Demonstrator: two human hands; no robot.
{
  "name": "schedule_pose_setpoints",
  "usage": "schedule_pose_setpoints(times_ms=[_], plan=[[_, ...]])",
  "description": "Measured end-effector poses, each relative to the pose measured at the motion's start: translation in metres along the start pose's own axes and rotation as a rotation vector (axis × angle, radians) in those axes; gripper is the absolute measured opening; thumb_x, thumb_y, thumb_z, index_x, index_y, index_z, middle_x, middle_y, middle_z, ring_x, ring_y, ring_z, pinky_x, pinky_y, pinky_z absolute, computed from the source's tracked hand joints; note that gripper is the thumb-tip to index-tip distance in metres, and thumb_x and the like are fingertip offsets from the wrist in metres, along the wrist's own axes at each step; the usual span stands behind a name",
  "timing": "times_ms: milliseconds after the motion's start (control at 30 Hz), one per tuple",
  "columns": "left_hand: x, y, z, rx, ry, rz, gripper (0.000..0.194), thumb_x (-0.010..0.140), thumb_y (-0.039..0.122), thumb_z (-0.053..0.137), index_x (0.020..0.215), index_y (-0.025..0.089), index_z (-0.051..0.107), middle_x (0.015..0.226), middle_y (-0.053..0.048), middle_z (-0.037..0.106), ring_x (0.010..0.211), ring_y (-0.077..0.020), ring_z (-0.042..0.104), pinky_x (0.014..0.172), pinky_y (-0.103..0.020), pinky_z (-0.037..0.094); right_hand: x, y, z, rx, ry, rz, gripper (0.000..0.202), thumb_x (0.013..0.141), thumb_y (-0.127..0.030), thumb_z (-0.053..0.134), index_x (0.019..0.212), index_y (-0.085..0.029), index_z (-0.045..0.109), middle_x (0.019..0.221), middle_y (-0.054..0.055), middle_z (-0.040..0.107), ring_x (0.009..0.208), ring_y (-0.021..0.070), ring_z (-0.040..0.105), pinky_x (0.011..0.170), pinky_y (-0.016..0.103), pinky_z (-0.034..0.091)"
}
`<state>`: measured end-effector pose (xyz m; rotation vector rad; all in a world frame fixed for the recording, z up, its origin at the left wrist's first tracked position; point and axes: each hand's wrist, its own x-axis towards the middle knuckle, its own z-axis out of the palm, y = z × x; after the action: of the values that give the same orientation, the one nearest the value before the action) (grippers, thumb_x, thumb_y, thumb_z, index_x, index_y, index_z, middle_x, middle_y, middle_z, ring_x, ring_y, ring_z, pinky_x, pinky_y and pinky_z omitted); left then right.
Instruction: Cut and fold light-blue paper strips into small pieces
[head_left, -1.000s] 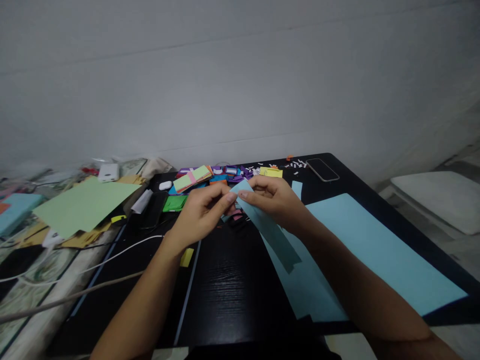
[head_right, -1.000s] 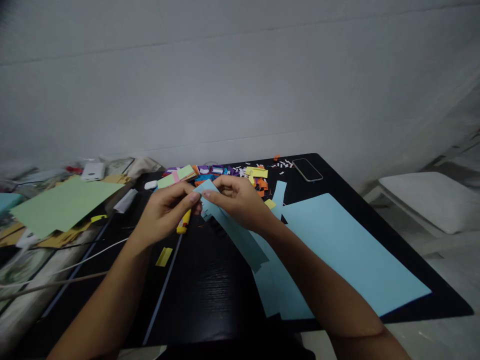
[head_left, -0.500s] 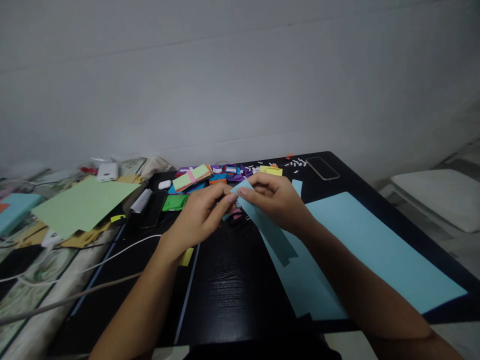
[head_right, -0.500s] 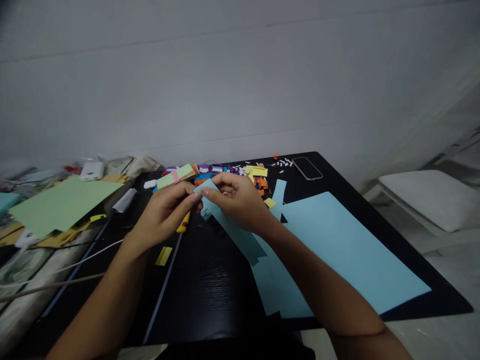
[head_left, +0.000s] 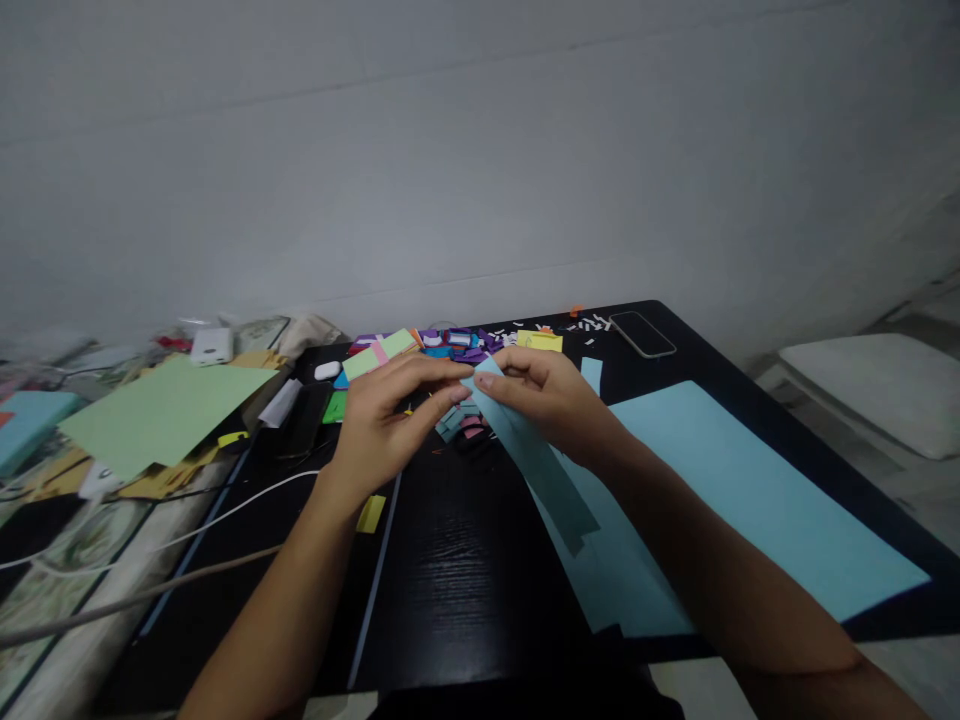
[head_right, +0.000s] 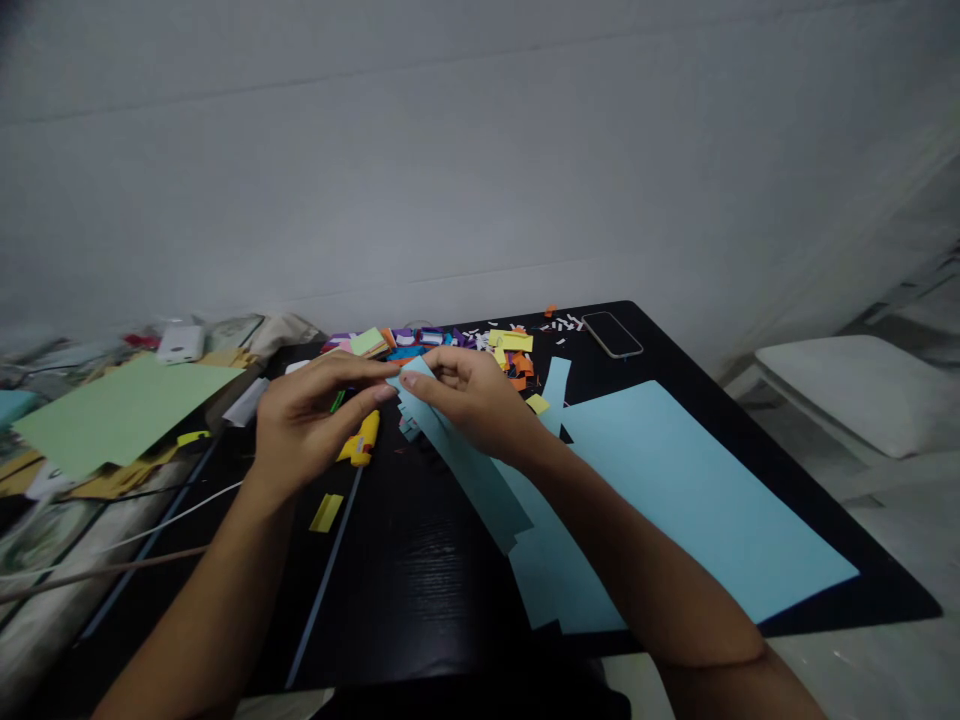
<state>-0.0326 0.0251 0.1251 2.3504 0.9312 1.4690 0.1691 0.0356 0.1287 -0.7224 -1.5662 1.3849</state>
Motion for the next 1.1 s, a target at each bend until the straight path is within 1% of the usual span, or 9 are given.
schedule_pose_setpoints(times_ms=[67, 167, 333, 600, 767, 867, 933, 1100], plan=[[0.0005, -0.0017, -0.0003, 0.022, 0.011, 0.056, 0.017, 0.090, 0.021, 0.076, 0.107, 0.024, 0.078, 0.099, -0.004, 0.080, 0.086, -0.0168, 0.072, 0.081, -0.032, 0.055, 0.0000, -0.0010, 0.0003, -0.015, -0.014, 0.007, 0.028, 0.086, -0.045, 0.071, 0.083, -0.017, 0.067, 0.076, 0.001, 0.067, 0.070, 0.0142, 0.061, 0.063, 0.027, 0.049], [0.0010, -0.0029, -0.0006, 0.033, 0.027, 0.057, 0.017, 0.089, 0.021, 0.077, 0.106, 0.025, 0.079, 0.097, -0.004, 0.080, 0.084, -0.0167, 0.073, 0.078, -0.032, 0.056, -0.0004, -0.0015, 0.0014, -0.009, -0.022, 0.027, 0.028, 0.088, -0.044, 0.069, 0.084, -0.017, 0.068, 0.076, 0.001, 0.067, 0.071, 0.0148, 0.062, 0.064, 0.028, 0.049], [0.0022, -0.0025, -0.0009, 0.046, 0.032, 0.081, 0.020, 0.088, 0.023, 0.078, 0.107, 0.027, 0.078, 0.097, -0.003, 0.080, 0.084, -0.0171, 0.073, 0.078, -0.034, 0.057, -0.0008, -0.0006, 0.0014, 0.026, -0.011, 0.043, 0.029, 0.085, -0.045, 0.072, 0.086, -0.016, 0.069, 0.078, 0.002, 0.068, 0.071, 0.0141, 0.061, 0.064, 0.027, 0.050], [0.0017, -0.0020, 0.0008, 0.040, 0.070, 0.059, 0.019, 0.086, 0.020, 0.080, 0.103, 0.027, 0.080, 0.094, -0.002, 0.080, 0.084, -0.0165, 0.073, 0.080, -0.033, 0.057, 0.0000, 0.0011, 0.0032, 0.017, 0.017, 0.015, 0.027, 0.085, -0.043, 0.072, 0.084, -0.016, 0.070, 0.078, 0.002, 0.069, 0.070, 0.0135, 0.061, 0.063, 0.026, 0.050], [0.0011, -0.0012, 0.0020, 0.019, 0.088, 0.033, 0.017, 0.085, 0.022, 0.081, 0.101, 0.027, 0.080, 0.094, -0.002, 0.080, 0.081, -0.0158, 0.073, 0.077, -0.033, 0.057, -0.0013, 0.0012, 0.0057, 0.013, 0.030, -0.009, 0.027, 0.088, -0.044, 0.069, 0.083, -0.017, 0.069, 0.071, 0.000, 0.066, 0.066, 0.0129, 0.060, 0.060, 0.026, 0.049], [0.0008, -0.0012, 0.0022, 0.014, 0.094, 0.026, 0.016, 0.084, 0.021, 0.082, 0.099, 0.027, 0.080, 0.091, -0.001, 0.080, 0.080, -0.0151, 0.073, 0.078, -0.032, 0.057, -0.0027, 0.0005, 0.0060, 0.005, 0.025, -0.028, 0.025, 0.087, -0.042, 0.071, 0.085, -0.017, 0.070, 0.077, 0.002, 0.068, 0.070, 0.0135, 0.061, 0.062, 0.026, 0.050], [0.0005, -0.0012, 0.0021, 0.023, 0.097, 0.033, 0.017, 0.084, 0.020, 0.082, 0.099, 0.027, 0.080, 0.091, 0.000, 0.080, 0.081, -0.0151, 0.073, 0.080, -0.032, 0.058, -0.0033, 0.0002, 0.0061, 0.017, 0.020, -0.026, 0.025, 0.085, -0.041, 0.073, 0.086, -0.017, 0.070, 0.079, 0.002, 0.069, 0.072, 0.0143, 0.063, 0.063, 0.026, 0.051], [0.0005, -0.0006, 0.0016, 0.021, 0.104, 0.027, 0.015, 0.083, 0.021, 0.082, 0.097, 0.026, 0.081, 0.089, -0.002, 0.080, 0.083, -0.0173, 0.075, 0.080, -0.033, 0.058, -0.0042, -0.0003, 0.0067, 0.075, 0.024, 0.016, 0.027, 0.084, -0.044, 0.075, 0.085, -0.017, 0.071, 0.073, 0.001, 0.068, 0.068, 0.0147, 0.064, 0.062, 0.027, 0.053]])
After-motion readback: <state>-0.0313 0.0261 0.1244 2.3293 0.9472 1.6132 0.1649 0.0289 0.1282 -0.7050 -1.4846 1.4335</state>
